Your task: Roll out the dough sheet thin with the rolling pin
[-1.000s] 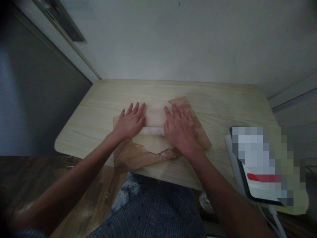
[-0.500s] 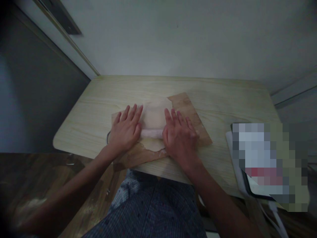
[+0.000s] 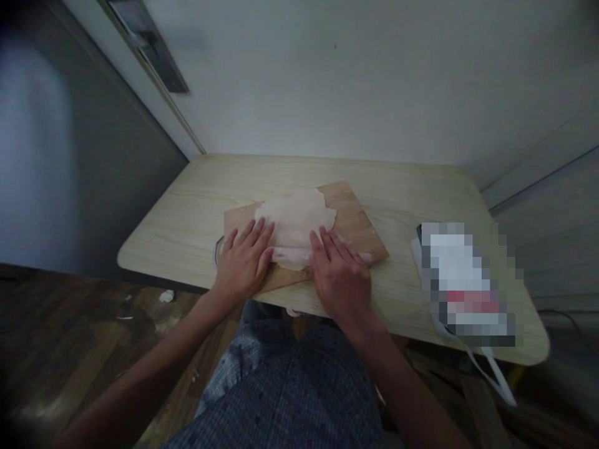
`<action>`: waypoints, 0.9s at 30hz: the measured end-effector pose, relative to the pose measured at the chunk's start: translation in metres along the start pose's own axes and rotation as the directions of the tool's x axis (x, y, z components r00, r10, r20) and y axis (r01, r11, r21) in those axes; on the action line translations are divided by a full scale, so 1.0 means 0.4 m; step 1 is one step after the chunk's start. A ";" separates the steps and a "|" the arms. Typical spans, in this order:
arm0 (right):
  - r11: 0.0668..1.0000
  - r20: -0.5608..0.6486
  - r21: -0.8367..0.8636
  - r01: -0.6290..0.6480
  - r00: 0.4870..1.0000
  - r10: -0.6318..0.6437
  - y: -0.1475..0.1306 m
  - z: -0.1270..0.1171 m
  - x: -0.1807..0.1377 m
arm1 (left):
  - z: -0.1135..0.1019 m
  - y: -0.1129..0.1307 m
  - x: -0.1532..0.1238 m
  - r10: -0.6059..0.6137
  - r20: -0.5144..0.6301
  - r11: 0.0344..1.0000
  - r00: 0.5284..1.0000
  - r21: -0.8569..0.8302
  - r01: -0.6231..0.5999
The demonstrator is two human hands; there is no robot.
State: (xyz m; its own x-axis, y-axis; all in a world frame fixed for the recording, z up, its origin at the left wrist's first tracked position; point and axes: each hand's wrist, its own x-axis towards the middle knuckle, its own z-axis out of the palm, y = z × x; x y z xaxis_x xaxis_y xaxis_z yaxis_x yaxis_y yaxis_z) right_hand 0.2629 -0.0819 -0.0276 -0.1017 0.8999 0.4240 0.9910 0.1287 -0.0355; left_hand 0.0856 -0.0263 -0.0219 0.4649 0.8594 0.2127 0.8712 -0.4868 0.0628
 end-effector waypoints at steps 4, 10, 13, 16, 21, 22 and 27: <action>0.998 -0.061 -0.006 0.068 0.996 -0.068 0.002 -0.006 -0.019 | 0.008 0.004 -0.029 0.011 -0.052 1.000 0.999 -0.027 -0.012; 0.992 -0.137 0.068 0.110 0.986 -0.100 0.002 -0.003 -0.053 | 0.023 0.021 -0.089 0.000 -0.115 0.997 0.993 -0.072 -0.008; 0.976 -0.147 0.096 0.193 0.973 -0.178 0.022 0.002 -0.063 | 0.020 0.026 -0.113 -0.018 -0.110 0.987 0.994 -0.163 0.000; 0.942 -0.155 0.035 0.333 0.933 -0.324 0.055 -0.002 -0.057 | -0.003 0.014 -0.128 -0.031 -0.040 0.912 0.999 -0.409 0.012; 0.962 -0.168 -0.035 0.270 0.948 -0.272 0.110 -0.013 -0.006 | -0.062 -0.048 -0.115 -0.408 0.151 0.322 0.900 -0.899 0.297; 0.980 -0.174 0.039 0.196 0.967 -0.186 0.121 -0.009 0.012 | -0.071 -0.062 -0.104 -0.470 0.239 0.131 0.850 -0.933 0.335; 0.686 0.050 0.695 -0.214 0.967 0.251 0.173 0.039 0.118 | -0.090 -0.107 -0.034 -0.387 0.606 -0.528 0.695 -0.764 0.371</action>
State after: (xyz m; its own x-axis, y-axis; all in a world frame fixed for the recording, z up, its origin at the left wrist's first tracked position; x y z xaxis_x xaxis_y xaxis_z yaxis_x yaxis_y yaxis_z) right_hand 0.3254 -0.0242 -0.0244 0.1460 0.9231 0.3557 0.6420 0.1851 -0.7441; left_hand 0.0363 -0.0226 0.0079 0.0817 0.8805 -0.4669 -0.4077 0.4570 0.7906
